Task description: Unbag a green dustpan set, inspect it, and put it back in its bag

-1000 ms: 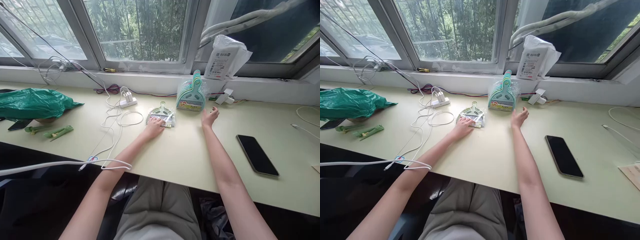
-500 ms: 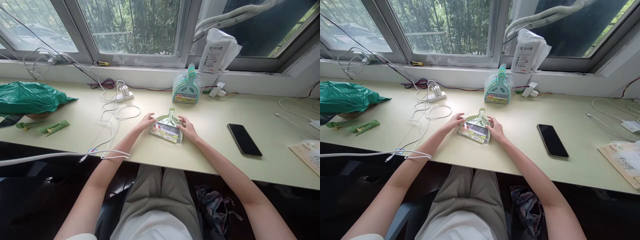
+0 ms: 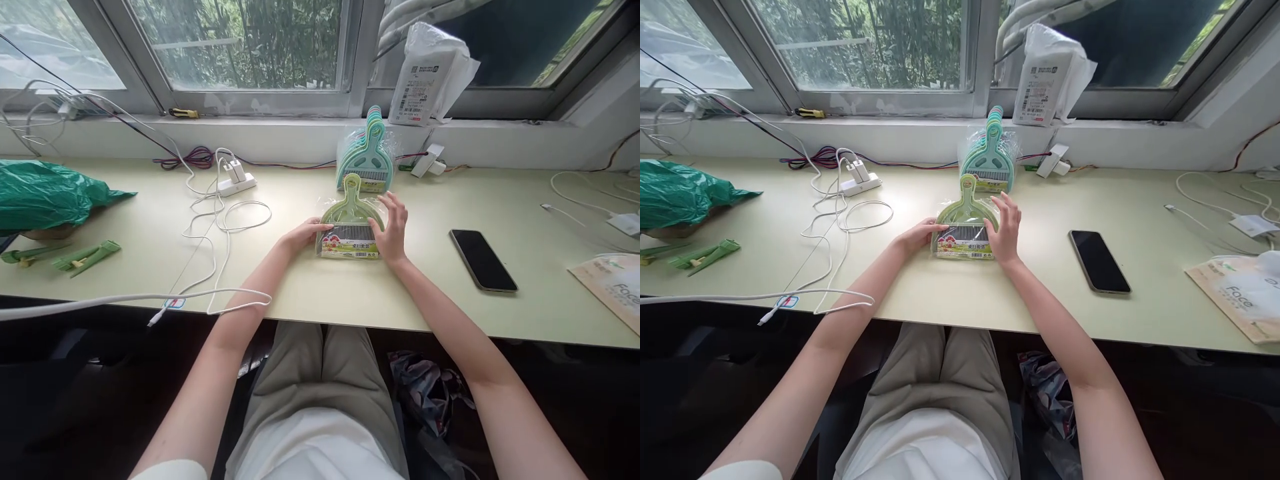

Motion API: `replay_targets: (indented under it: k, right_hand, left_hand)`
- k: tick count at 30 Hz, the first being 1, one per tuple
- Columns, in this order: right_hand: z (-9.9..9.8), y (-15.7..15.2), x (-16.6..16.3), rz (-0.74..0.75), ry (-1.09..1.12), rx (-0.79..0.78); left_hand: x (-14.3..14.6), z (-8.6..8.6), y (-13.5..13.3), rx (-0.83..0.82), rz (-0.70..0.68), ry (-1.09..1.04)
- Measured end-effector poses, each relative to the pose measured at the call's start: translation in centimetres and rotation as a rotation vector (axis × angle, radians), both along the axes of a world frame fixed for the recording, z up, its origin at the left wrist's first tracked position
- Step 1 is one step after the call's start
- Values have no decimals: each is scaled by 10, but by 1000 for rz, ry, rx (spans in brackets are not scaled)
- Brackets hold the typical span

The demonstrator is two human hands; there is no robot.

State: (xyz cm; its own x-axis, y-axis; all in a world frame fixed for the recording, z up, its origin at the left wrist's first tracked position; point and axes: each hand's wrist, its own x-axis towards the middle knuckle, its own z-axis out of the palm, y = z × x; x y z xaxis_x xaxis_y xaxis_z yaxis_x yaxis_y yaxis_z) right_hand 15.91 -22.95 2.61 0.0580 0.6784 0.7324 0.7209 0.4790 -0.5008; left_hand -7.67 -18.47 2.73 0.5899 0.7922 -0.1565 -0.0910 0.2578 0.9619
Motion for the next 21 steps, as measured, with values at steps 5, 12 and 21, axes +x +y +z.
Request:
replay_targets:
  k: [5,12,21]
  right_hand:
    - [5,-16,-14,191,-419,-16]
    - [-4,-16,-22,351,-287,-211]
    - [-11,4,-14,450,791,-594]
  left_hand:
    - [-6,-2,-4,39,123,-164]
    - [-8,2,-6,129,200,-302]
    - [-12,5,-9,132,74,-162]
